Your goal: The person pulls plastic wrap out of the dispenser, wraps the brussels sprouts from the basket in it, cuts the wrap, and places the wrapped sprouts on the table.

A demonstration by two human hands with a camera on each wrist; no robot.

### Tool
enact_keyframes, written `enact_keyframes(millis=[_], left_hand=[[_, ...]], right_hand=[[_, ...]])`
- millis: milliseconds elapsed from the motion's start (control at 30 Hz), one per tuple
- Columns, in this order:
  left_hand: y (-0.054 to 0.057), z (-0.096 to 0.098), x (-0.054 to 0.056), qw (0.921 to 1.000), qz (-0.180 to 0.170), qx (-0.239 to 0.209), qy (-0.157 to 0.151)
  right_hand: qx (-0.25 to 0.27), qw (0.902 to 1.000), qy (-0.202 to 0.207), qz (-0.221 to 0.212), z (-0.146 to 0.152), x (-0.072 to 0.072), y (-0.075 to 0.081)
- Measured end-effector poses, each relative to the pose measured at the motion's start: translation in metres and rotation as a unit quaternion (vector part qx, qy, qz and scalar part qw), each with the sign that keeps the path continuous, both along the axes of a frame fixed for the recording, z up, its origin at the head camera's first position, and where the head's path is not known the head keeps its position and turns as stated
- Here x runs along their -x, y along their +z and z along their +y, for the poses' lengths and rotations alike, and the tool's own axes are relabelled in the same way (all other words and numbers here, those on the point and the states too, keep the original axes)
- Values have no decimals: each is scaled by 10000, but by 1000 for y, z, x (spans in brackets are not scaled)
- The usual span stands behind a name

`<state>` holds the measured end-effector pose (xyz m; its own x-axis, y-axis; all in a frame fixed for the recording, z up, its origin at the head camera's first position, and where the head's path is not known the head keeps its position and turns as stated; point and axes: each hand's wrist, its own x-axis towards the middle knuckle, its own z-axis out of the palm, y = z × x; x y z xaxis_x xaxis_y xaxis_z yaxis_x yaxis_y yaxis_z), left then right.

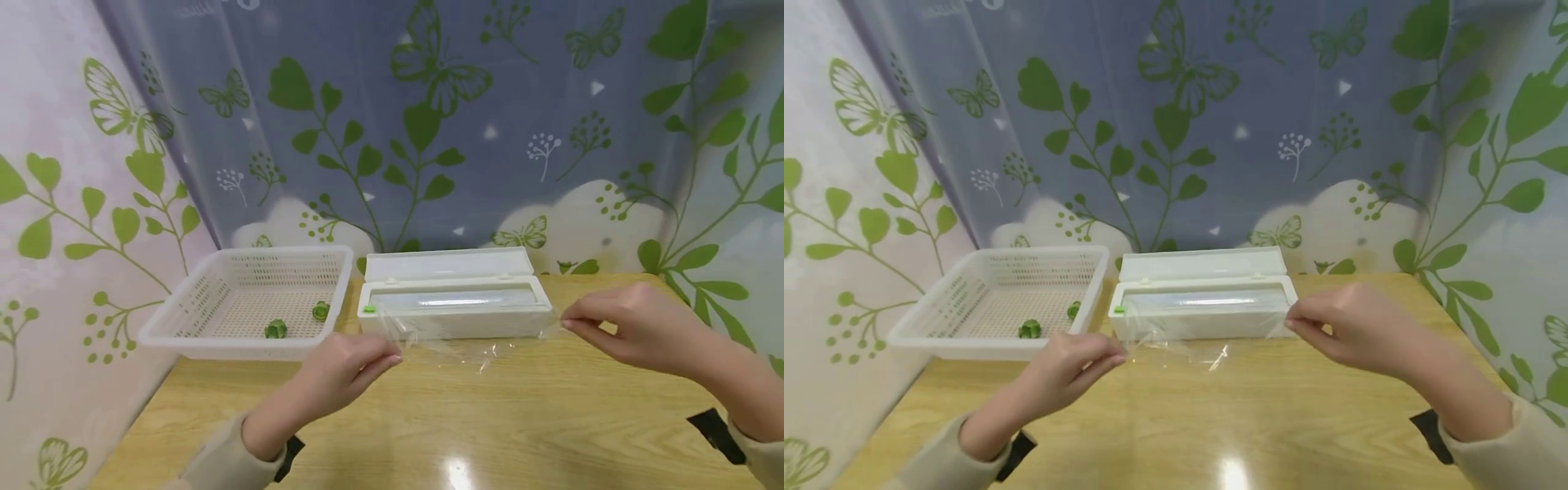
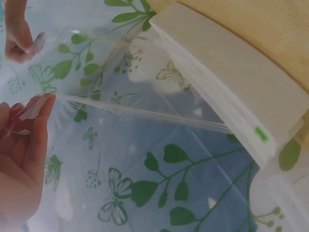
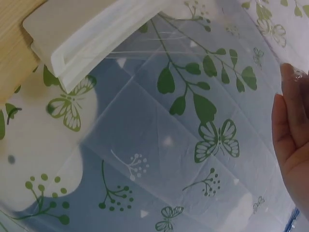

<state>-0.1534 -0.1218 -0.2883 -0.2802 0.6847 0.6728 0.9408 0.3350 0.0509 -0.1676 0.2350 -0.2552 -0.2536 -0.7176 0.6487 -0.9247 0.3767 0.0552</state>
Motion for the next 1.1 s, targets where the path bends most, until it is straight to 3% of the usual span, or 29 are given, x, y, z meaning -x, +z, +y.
enact_keyframes(millis=[67, 267, 533, 667, 800, 967, 1100], left_hand=[[-4, -1, -1, 9999, -98, 63, -107], [-26, 4, -4, 9937, -817, 589, -490], [-51, 2, -8, 9843, -1101, 1113, -821], [-61, -4, -9, 9802, -1217, 1326, -822], [-72, -14, -11, 9809, -1220, 1345, -692], [-82, -24, -11, 9812, -1250, 1324, -636], [-88, -30, -11, 9818, -1232, 1344, -539]], right_hand=[[-112, 9997, 138, -188, -2, -3, -5], [-485, 9939, 368, -919, -4, -11, -18], [-1074, 9781, 363, -1745, -6, -16, -42], [-1301, 9655, 386, -2221, -7, -18, -56], [-1561, 9556, 493, -2449, -7, -19, -72], [-1808, 9481, 642, -2537, -5, -21, -93], [-1772, 9479, 696, -2553, -2, -22, -105]])
